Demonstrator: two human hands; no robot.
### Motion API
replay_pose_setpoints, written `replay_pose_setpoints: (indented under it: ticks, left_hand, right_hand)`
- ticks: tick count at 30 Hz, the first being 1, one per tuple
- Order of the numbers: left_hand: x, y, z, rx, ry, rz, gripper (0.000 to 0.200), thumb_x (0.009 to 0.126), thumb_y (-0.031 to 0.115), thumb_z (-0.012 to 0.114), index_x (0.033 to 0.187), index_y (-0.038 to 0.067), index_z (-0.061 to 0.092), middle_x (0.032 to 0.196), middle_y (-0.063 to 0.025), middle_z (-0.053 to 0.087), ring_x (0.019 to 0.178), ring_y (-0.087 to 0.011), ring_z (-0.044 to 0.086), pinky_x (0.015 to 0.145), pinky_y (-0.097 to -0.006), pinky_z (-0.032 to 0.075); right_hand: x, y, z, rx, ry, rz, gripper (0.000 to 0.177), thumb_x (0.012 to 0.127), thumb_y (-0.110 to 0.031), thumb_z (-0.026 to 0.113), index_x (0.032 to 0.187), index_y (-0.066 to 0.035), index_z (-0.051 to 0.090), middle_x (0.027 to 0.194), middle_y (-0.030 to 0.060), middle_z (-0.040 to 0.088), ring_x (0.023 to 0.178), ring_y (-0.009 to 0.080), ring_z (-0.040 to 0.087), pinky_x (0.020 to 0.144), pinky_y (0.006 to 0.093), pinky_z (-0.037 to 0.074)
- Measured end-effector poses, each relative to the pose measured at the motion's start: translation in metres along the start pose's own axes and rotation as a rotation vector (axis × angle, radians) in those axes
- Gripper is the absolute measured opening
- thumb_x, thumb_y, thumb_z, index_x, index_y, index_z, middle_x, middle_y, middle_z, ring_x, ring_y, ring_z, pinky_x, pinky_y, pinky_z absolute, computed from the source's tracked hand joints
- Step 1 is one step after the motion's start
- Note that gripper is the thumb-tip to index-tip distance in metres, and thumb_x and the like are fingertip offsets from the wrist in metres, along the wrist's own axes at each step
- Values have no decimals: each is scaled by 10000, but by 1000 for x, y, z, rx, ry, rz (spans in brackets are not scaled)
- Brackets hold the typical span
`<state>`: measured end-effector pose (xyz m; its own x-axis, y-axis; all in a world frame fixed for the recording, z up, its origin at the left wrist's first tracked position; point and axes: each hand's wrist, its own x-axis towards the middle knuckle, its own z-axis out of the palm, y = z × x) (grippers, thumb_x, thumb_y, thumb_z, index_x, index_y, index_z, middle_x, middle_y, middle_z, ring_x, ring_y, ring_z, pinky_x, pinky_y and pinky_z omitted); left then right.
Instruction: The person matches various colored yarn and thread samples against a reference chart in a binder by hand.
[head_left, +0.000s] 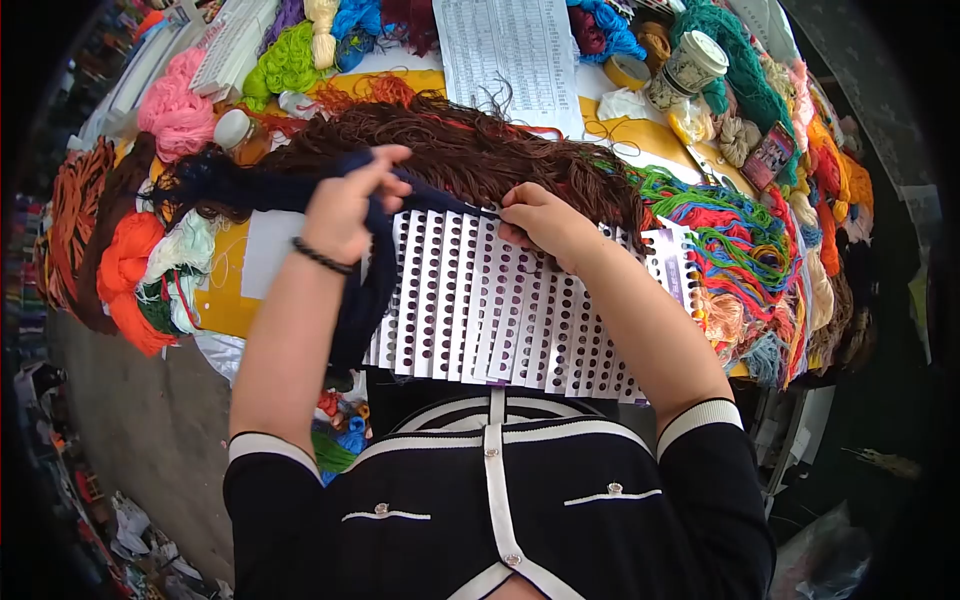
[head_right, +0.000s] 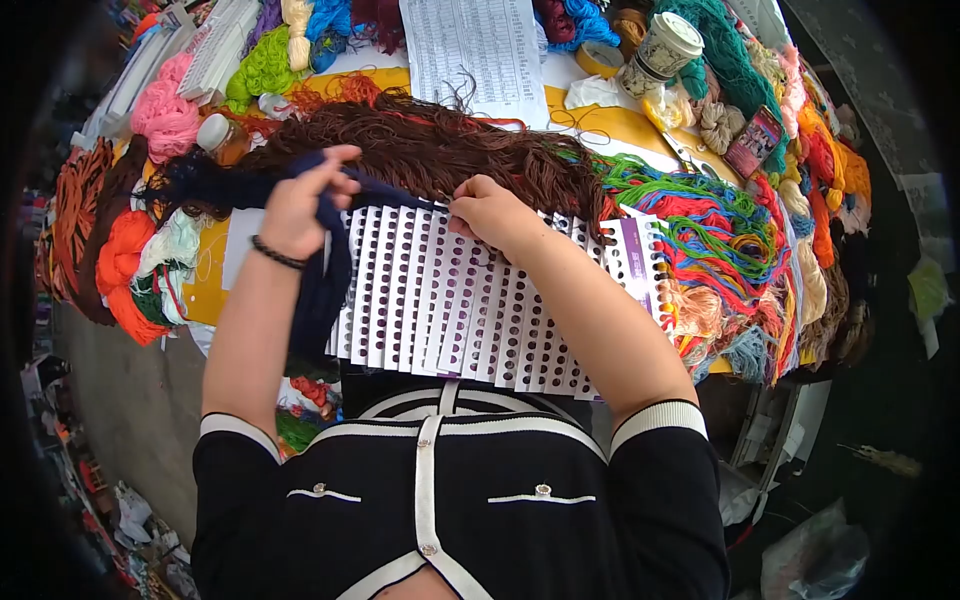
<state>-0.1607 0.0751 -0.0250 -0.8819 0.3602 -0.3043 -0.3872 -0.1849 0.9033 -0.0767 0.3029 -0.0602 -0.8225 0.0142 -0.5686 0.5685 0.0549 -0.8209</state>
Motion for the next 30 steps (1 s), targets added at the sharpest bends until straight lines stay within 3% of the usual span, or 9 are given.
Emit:
replay_pose_setpoints:
  ticks: [3,5,7,10,14,15,16,22,30]
  left_hand:
    - [15,40,-97,-322,-368,-23,310,848,75,573,1143,-15,544,1028,-94,603,778,-111,583,635,-202,481]
    - [-9,69,-106,-597,-153,222,360,871,81,561,1200,-42,484,1136,-124,572,947,-142,581,730,-196,489]
    - [-14,82,-106,-334,308,426,346,893,92,539,1198,-57,473,1142,-122,568,1089,-166,534,815,-204,479]
    - [-35,52,-105,-186,17,138,271,921,162,478,1097,-29,557,1006,-62,599,822,-123,511,722,-218,387]
    - [-99,15,-28,586,-255,349,269,830,20,430,1000,-55,624,1025,-111,614,790,-157,589,712,-264,449]
    - [-111,18,-9,93,-191,-28,336,846,21,422,1149,-65,537,1052,-129,604,749,-151,610,693,-262,481]
    - [-118,13,-4,40,-232,-23,370,848,27,426,1201,-67,488,1065,-132,599,766,-152,615,694,-265,496]
    - [-130,-7,4,2,-306,11,453,859,-23,474,1305,-54,398,1100,-120,581,825,-154,613,698,-270,534]
    - [-141,-13,3,59,-328,36,455,846,9,488,1288,-65,417,1090,-109,582,770,-136,603,665,-248,519]
  right_hand:
    - [-1,-2,2,-61,17,2,121,856,-104,503,964,-51,512,787,33,591,725,90,540,649,212,435]
    - [-1,2,3,-64,28,3,128,852,-103,504,968,-50,512,793,33,594,737,89,539,653,214,436]
    - [4,7,5,-75,60,-57,192,825,-140,531,973,-19,538,784,55,622,696,107,564,632,257,461]
    - [-15,1,19,-279,158,-253,118,852,-121,522,932,-37,540,774,15,592,685,64,530,622,217,435]
    - [-66,-28,68,-98,20,-596,129,832,-101,584,892,-6,647,795,29,605,735,94,559,659,235,448]
    - [-71,-28,77,-93,-10,-717,129,829,-99,595,880,0,662,809,43,608,759,106,568,670,242,448]
    - [-75,-29,84,-84,-62,-738,132,833,-101,598,872,8,663,841,66,608,813,126,576,696,259,451]
    - [-97,-30,102,300,-278,-369,139,857,-78,577,887,46,632,750,70,623,589,110,548,563,219,444]
    - [-105,-27,104,458,-348,-310,94,835,-14,549,868,55,605,696,70,608,573,111,558,556,235,446]
